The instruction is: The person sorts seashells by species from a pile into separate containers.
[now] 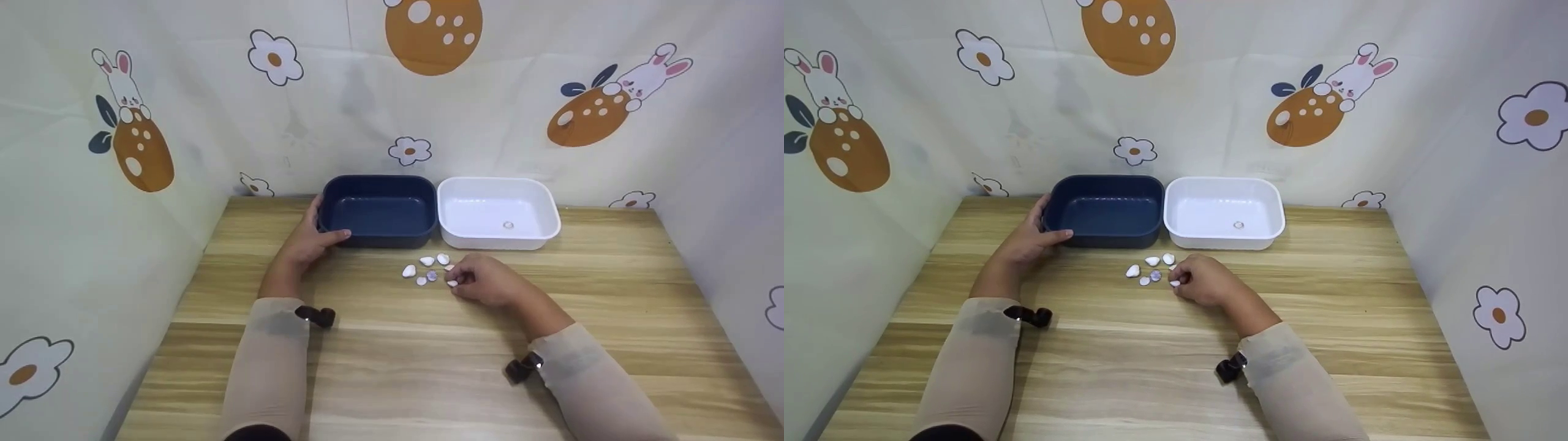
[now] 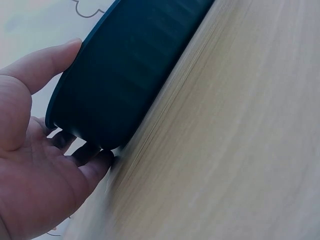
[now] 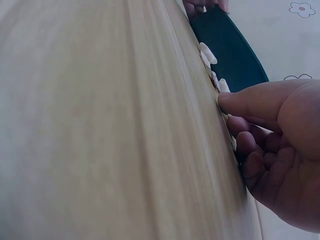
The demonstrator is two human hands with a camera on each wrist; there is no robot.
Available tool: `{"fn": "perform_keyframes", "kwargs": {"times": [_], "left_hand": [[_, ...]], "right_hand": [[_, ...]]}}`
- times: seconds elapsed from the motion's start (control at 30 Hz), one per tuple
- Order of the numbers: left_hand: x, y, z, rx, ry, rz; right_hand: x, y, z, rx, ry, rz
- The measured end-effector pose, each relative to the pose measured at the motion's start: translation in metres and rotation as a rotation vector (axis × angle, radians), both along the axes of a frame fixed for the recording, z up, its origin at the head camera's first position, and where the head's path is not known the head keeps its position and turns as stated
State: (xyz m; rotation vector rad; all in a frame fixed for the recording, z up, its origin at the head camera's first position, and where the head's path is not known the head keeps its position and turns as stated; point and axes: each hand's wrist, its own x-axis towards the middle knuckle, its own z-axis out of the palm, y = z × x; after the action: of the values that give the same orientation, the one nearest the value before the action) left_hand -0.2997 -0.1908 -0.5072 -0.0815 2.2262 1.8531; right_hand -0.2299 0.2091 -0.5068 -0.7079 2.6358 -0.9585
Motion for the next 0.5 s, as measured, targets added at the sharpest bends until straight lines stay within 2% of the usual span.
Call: {"fn": "perform_keyframes", "kwargs": {"times": [0.27, 0.5], "left_hand": [[-0.003, -0.002, -0.003, -0.036, 0.03, -0.007], [-0.002, -0.001, -0.001, -0.026, 0.009, -0.006]], "right_hand": [[0.0, 0.0, -0.001, -0.002, -0.007, 0.007], [-0.001, 0.002, 0.013, -0.007, -0.021, -0.05]]}}
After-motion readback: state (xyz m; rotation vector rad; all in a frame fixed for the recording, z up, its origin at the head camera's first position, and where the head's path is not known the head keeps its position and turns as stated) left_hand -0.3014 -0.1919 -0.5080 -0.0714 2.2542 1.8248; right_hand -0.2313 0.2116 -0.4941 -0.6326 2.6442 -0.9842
